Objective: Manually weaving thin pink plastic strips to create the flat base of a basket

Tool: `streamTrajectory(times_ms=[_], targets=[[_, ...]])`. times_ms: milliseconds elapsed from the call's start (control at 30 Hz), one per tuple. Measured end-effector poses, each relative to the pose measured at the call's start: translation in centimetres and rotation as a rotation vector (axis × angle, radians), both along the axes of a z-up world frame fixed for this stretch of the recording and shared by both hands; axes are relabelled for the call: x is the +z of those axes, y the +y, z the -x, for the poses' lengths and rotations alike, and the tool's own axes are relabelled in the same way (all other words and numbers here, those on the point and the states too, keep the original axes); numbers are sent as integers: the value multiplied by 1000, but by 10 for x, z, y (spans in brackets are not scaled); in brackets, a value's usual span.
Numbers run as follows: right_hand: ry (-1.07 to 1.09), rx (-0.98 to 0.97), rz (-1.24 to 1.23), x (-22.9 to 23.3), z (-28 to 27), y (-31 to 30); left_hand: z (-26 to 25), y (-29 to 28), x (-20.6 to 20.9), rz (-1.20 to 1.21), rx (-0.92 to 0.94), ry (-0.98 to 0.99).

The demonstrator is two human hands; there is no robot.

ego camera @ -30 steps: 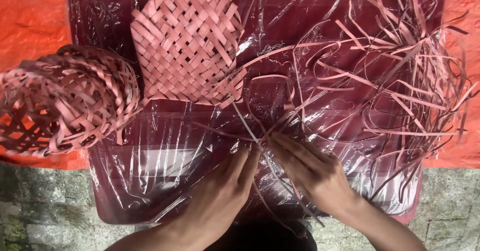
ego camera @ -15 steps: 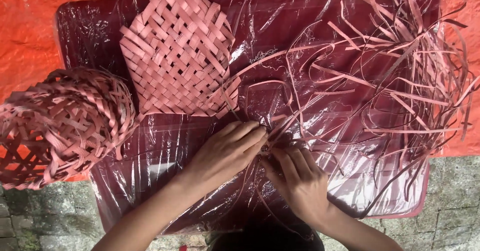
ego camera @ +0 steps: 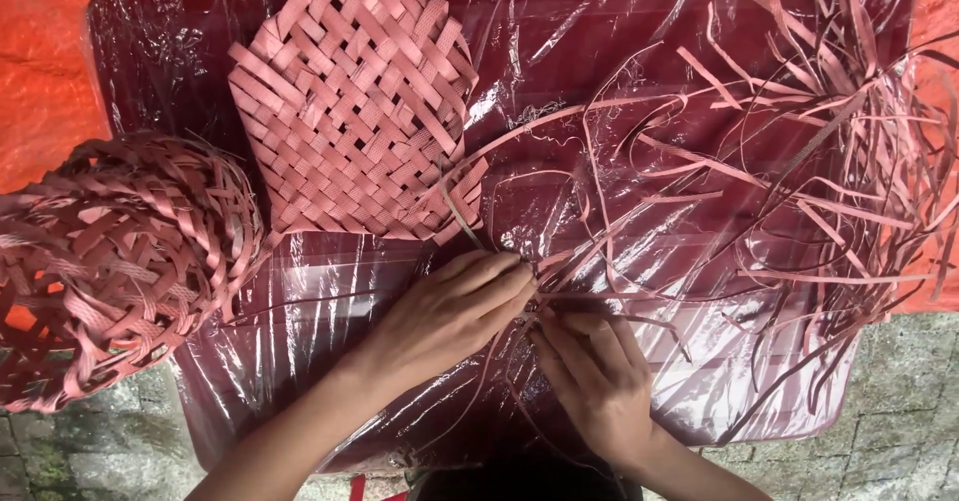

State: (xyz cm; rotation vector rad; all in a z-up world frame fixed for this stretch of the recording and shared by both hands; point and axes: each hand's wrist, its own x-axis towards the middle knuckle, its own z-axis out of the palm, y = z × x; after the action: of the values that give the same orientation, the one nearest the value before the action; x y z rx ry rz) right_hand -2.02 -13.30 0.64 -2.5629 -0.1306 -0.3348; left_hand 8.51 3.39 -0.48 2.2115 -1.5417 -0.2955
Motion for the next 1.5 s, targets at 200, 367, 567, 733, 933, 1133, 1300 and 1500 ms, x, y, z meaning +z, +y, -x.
streamTrajectory(times_ms=[200,367,567,733,933,1133,1300,1500], targets=[[-28,102,21,6,-8,-2,-2,2,-2,57,0,11],[-26,122,-15,15,-19,1,-4,0,-4,81,-4,-97],[-22,122,-57,14,-21,4,-2,2,-9,78,-24,-201],[-13,111,-76,10,-20,3,-3,3,-10,50,-30,-234],[-23,98,-101,1,-13,2,1,4,-17,56,-57,-214],[-61,69,-64,0,-5,3,3,-1,-16,143,21,-136],[-73,64,8,-6,2,-2,-3,-2,-5,58,-17,-290],[-15,-25,58,-8,19,-5,4,2,32,-14,-13,-368]])
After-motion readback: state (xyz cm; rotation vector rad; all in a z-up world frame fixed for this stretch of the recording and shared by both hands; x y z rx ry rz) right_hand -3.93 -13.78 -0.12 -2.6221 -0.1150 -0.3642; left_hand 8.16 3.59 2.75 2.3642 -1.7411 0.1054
